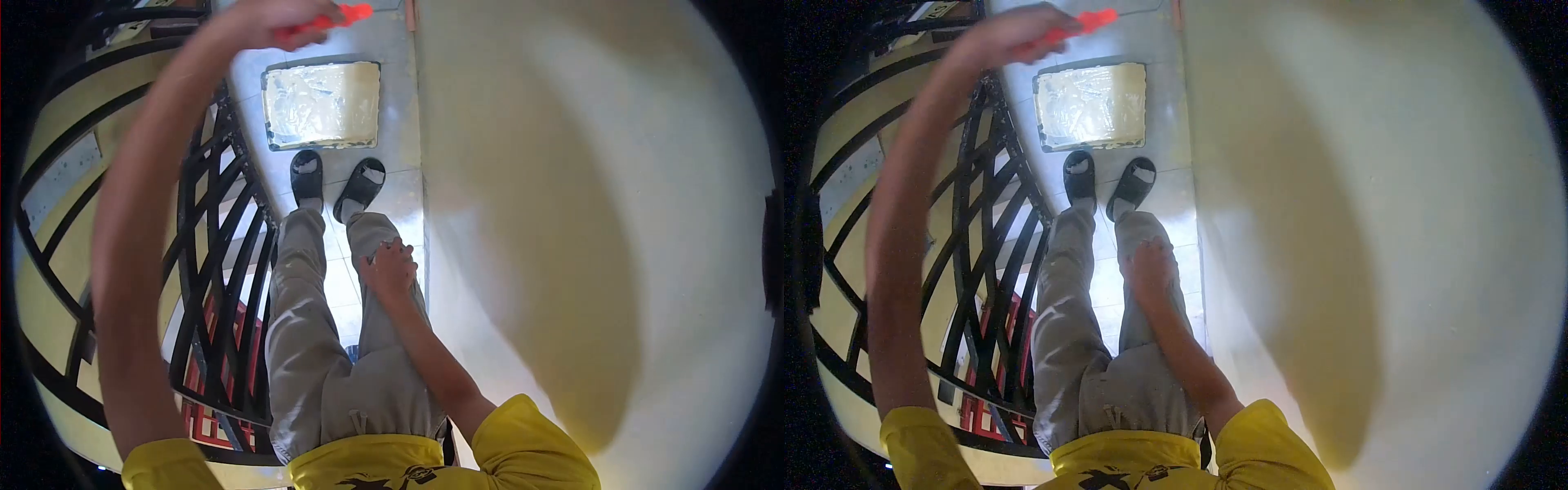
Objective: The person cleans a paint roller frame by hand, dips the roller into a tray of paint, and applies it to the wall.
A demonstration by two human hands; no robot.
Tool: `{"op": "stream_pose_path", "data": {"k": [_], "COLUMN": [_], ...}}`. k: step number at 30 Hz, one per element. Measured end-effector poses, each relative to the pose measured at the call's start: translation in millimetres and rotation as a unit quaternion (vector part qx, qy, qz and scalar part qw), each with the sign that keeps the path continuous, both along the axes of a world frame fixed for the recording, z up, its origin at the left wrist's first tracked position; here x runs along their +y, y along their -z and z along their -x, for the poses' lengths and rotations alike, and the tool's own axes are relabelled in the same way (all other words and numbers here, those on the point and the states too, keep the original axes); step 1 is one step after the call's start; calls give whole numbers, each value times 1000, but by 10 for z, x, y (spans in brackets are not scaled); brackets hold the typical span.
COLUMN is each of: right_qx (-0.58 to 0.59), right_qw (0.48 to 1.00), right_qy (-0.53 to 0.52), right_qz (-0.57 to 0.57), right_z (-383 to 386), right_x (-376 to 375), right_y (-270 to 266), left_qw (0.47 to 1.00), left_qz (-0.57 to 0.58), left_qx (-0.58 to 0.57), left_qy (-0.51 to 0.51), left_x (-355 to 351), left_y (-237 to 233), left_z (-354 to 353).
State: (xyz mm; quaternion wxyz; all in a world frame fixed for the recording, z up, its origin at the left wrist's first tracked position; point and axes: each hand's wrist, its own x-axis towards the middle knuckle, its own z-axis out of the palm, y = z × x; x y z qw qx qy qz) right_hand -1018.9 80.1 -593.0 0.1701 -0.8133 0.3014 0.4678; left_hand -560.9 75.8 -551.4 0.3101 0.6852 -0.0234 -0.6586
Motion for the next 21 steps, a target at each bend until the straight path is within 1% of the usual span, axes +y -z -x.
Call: {"op": "stream_pose_path", "data": {"k": [1, 2, 3, 4, 5, 7, 9, 10, 11, 12, 13, 14, 15, 16, 17, 18, 19, 21], "right_qx": [18, 38, 61, 59, 51, 38, 13, 30, 46, 64, 23, 36, 49, 67, 64, 60, 53, 35], "right_qw": [1000, 998, 996, 996, 997, 998, 1000, 999, 999, 997, 1000, 999, 998, 996, 997, 997, 998, 999], "right_qy": [17, 31, 43, 38, 33, 23, 9, 8, 8, 8, 12, 17, 19, 21, 16, 16, 15, 16], "right_qz": [-13, -28, -49, -50, -50, -36, -9, -17, -24, -32, -7, -20, -33, -48, -46, -38, -34, -20], "right_z": [-49, -116, -132, -103, -105, -63, -8, -54, -119, -165, -56, -121, -224, -251, -223, -197, -195, -85], "right_x": [-28, -95, -107, -82, -71, -49, 10, -12, -34, -26, 24, -3, -43, -59, -52, -3, 19, 89], "right_y": [-2, -9, -25, -50, -38, -28, 17, 7, -19, -30, 41, 27, -34, -84, -82, -79, -77, -9], "left_qw": [999, 997, 985, 999, 995, 976, 986, 989, 981, 978, 973, 978, 973, 974, 974, 972, 965, 987], "left_qz": [22, 42, 104, -16, -53, -178, -123, -91, 22, 44, 64, 37, 8, -2, -15, -23, 42, 8], "left_qx": [29, 59, 78, -28, -85, -123, -107, -103, -191, -205, -218, -164, -107, -115, -122, -130, -246, -158], "left_qy": [-8, -20, 116, 33, 26, 14, 40, 51, -18, 8, 35, 121, 203, 196, 193, 192, 79, -8], "left_x": [-77, -121, -4, 20, 83, 4, 814, 991, 881, 771, 626, 352, 125, 91, 104, 157, 617, 883], "left_y": [326, 369, 311, -246, -794, -1237, -912, -789, -522, -129, 279, 629, 812, 624, 230, -48, 37, -399], "left_z": [17, 79, -122, 37, 119, 185, -98, -163, 135, 224, 189, 107, 61, 61, 39, 93, 212, 213]}}
